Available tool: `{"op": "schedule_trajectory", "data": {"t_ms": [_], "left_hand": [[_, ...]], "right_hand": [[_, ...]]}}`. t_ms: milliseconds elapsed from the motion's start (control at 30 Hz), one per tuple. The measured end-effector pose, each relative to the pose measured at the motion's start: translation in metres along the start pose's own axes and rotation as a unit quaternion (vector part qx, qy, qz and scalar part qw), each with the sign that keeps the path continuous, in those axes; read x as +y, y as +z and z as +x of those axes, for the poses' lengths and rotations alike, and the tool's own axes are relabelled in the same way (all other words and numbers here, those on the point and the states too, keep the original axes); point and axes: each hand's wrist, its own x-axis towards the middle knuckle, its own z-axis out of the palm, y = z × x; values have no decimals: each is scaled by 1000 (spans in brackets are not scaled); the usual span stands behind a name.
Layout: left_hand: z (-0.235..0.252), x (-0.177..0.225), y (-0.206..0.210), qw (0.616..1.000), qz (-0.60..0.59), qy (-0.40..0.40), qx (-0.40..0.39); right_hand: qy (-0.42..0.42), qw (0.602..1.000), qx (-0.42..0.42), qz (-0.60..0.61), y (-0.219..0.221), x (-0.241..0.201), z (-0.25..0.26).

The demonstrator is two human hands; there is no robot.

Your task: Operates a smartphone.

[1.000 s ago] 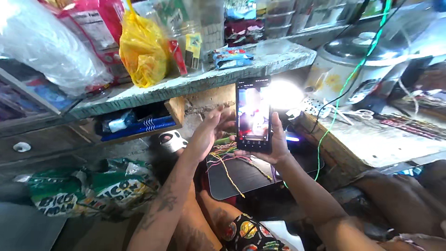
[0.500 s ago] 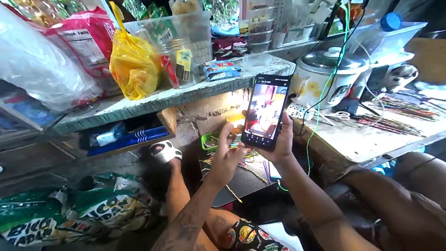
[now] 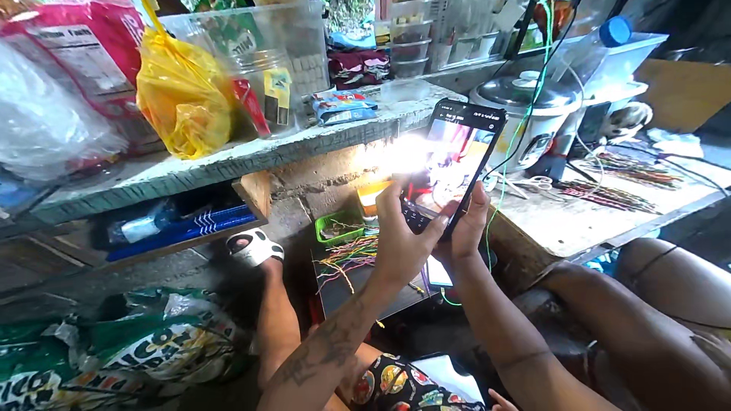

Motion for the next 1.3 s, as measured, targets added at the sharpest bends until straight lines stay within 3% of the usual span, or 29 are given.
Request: {"op": "schedule_trajectory", "data": {"t_ms": [167, 567, 833, 933, 1067, 1133, 1200, 1300], "left_hand": [[4, -2, -12, 997, -57, 4, -44], [9, -5, -28, 996, -65, 10, -63], [15, -12, -37, 997, -44, 16, -66], [13, -28, -56, 998, 27, 23, -45], [2, -66, -105, 991, 133, -25, 5], [-6, -99, -137, 972, 224, -69, 17], [-19, -133, -172, 929, 339, -148, 4], [-52, -180, -213, 815, 490, -304, -62]], "right_hand": [[33, 999, -27, 11, -9, 3, 5], [71, 992, -71, 74, -8, 5, 15], [88, 994, -34, 53, -2, 5, 18], [55, 998, -17, -10, -13, 0, 35], [-97, 973, 17, -210, -10, -18, 108], [-127, 944, 59, -298, -1, -29, 149], [-166, 926, 87, -327, 19, -33, 177], [-216, 867, 123, -432, 44, -30, 200]]}}
